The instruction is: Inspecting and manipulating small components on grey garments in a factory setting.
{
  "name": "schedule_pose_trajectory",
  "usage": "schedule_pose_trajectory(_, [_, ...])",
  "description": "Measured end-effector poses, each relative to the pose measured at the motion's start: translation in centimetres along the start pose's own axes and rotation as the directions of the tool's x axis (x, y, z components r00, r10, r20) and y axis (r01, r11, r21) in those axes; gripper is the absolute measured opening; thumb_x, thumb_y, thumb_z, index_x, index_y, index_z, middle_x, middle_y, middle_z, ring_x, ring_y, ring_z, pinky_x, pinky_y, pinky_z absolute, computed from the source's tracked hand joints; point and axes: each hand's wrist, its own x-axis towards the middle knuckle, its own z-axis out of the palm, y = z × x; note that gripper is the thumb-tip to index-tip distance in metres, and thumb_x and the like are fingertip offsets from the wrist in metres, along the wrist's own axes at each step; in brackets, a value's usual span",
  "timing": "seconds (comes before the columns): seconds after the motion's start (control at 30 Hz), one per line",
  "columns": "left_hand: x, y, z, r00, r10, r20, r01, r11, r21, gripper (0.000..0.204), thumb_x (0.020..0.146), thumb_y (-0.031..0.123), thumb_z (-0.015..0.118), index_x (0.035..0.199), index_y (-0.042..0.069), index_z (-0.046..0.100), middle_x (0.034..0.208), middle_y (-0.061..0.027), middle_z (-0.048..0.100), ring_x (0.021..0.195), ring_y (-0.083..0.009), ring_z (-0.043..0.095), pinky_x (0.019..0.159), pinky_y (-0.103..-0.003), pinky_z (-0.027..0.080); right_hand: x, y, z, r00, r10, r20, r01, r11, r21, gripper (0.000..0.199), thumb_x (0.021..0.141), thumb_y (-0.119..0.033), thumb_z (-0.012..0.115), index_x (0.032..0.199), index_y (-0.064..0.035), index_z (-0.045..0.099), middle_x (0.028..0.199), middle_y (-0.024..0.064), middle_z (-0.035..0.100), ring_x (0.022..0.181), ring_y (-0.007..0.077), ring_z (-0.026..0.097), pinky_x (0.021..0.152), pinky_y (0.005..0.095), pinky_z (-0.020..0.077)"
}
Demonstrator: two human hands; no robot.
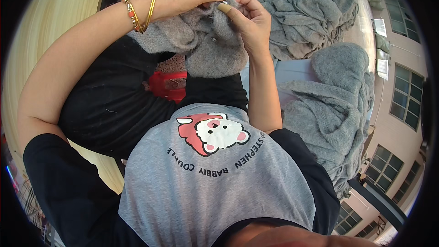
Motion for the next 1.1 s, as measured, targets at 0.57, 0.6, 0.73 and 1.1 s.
schedule_pose_trajectory(0.57, [-1.2, 1.6, 0.1, 0.999, -0.041, -0.011, 0.042, 0.971, 0.237, 0.014, 0.091, 0.016, 0.056, 0.087, 0.003, 0.058, 0.068, -0.0014, 0.058, 0.057, -0.0075, 0.053, 0.048, -0.024, 0.042, 0.0, 1.0, -0.1, 0.981, -0.187, 0.049, 0.191, 0.900, -0.393, 0.022, 0.080, -0.001, 0.072, 0.100, 0.0049, 0.065, 0.076, -0.0032, 0.059, 0.063, -0.0002, 0.050, 0.054, 0.0142, 0.0390])
schedule_pose_trajectory(0.6, [-1.1, 1.4, 0.1, 0.999, -0.040, -0.012, 0.042, 0.971, 0.237, 0.014, 0.091, 0.016, 0.056, 0.087, 0.003, 0.058, 0.068, -0.0014, 0.058, 0.057, -0.0075, 0.053, 0.048, -0.024, 0.042, 0.0, 1.0, -0.1, 0.981, -0.187, 0.050, 0.192, 0.900, -0.393, 0.022, 0.080, -0.001, 0.072, 0.100, 0.0049, 0.065, 0.076, -0.0032, 0.059, 0.063, -0.0002, 0.050, 0.054, 0.0142, 0.0390])
schedule_pose_trajectory(0.73, [-1.1, 1.3, 0.1, 0.999, 0.046, -0.011, -0.041, 0.955, 0.295, 0.015, 0.091, 0.017, 0.056, 0.087, 0.003, 0.057, 0.067, -0.0015, 0.058, 0.056, -0.0074, 0.052, 0.048, -0.024, 0.042, 0.1, 0.7, 0.0, 0.981, -0.188, 0.051, 0.194, 0.910, -0.367, 0.020, 0.080, -0.003, 0.073, 0.097, 0.0041, 0.066, 0.074, -0.0041, 0.059, 0.062, -0.0006, 0.049, 0.053, 0.0138, 0.0375])
schedule_pose_trajectory(1.1, [-1.3, 0.9, 0.2, 0.987, 0.162, -0.009, -0.151, 0.941, 0.304, 0.014, 0.092, 0.016, 0.057, 0.086, 0.003, 0.057, 0.065, -0.0007, 0.056, 0.057, -0.0073, 0.052, 0.049, -0.024, 0.041, 0.1, -1.0, 0.7, 0.993, -0.115, 0.018, 0.112, 0.910, -0.400, 0.018, 0.078, -0.003, 0.071, 0.093, 0.0045, 0.066, 0.067, -0.0062, 0.055, 0.057, -0.0010, 0.045, 0.049, 0.0144, 0.0357])
